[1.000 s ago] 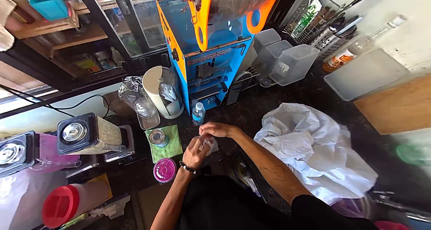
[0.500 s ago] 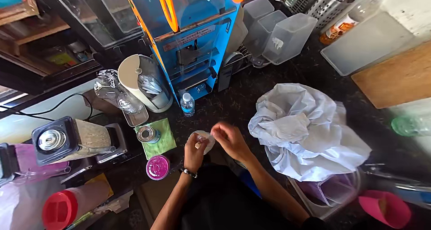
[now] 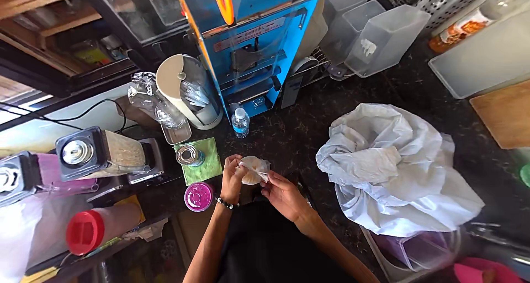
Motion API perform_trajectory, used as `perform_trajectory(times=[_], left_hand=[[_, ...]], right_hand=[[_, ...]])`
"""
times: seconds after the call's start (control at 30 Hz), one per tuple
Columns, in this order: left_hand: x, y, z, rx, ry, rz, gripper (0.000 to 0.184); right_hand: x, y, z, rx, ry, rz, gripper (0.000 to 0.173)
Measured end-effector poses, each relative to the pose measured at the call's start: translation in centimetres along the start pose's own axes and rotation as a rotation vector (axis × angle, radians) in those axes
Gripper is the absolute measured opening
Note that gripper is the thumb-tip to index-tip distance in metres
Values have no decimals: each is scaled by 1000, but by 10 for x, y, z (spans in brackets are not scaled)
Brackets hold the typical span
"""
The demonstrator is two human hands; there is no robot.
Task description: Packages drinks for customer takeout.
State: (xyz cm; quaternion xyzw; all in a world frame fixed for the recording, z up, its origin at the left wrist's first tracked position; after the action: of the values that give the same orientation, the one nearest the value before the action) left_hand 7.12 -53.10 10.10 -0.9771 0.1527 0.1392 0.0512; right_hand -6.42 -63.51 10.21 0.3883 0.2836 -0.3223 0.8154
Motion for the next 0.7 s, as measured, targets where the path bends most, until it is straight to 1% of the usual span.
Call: perform_trajectory(times=[0.07, 0.1, 0.2, 0.23, 0.3, 0.37, 0.43, 0.5, 0.57, 0.63, 0.7], left_hand=[[8, -10, 13, -74, -89, -144, 11], [12, -14, 20, -78, -120, -192, 11], [19, -20, 44, -59, -183, -292, 14], [19, -20, 50, -67, -199, -320, 14], [17, -17, 62, -136, -262, -375, 15], [16, -8, 71, -255, -317, -421, 19], [18, 3, 73, -370, -321, -405, 20], [25, 16, 75, -422, -294, -385, 18], [29, 20, 73, -420, -264, -380, 17], [29, 22, 70, -396, -210, -358, 16], [20, 31, 60, -370, -158, -312, 23]], right_hand=[[1, -9, -8, 53, 19, -22, 33], [4, -18, -10, 41, 20, -54, 34], [15, -47, -11, -21, -15, -195, 28], [20, -54, -12, -18, -24, -207, 30], [31, -59, -13, 15, -44, -178, 43], [39, -56, -13, 79, -78, -145, 51], [45, -54, -9, 118, -136, -146, 49], [52, -53, 1, 84, -210, -175, 47], [60, -52, 9, 2, -246, -191, 47], [63, -55, 13, -84, -265, -183, 43], [54, -60, 20, -154, -299, -218, 42]])
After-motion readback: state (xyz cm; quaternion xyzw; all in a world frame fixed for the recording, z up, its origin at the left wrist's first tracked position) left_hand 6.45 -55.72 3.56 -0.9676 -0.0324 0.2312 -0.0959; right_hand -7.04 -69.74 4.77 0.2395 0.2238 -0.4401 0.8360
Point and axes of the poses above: each hand's wrist, its own x-axis towards the middle knuckle, its own y-axis out of the palm, z = x × y, the point moved 8 cm from there along x, towards the middle knuckle, and after that the axes turned 11 degrees about -z, right-handed, at the moved point
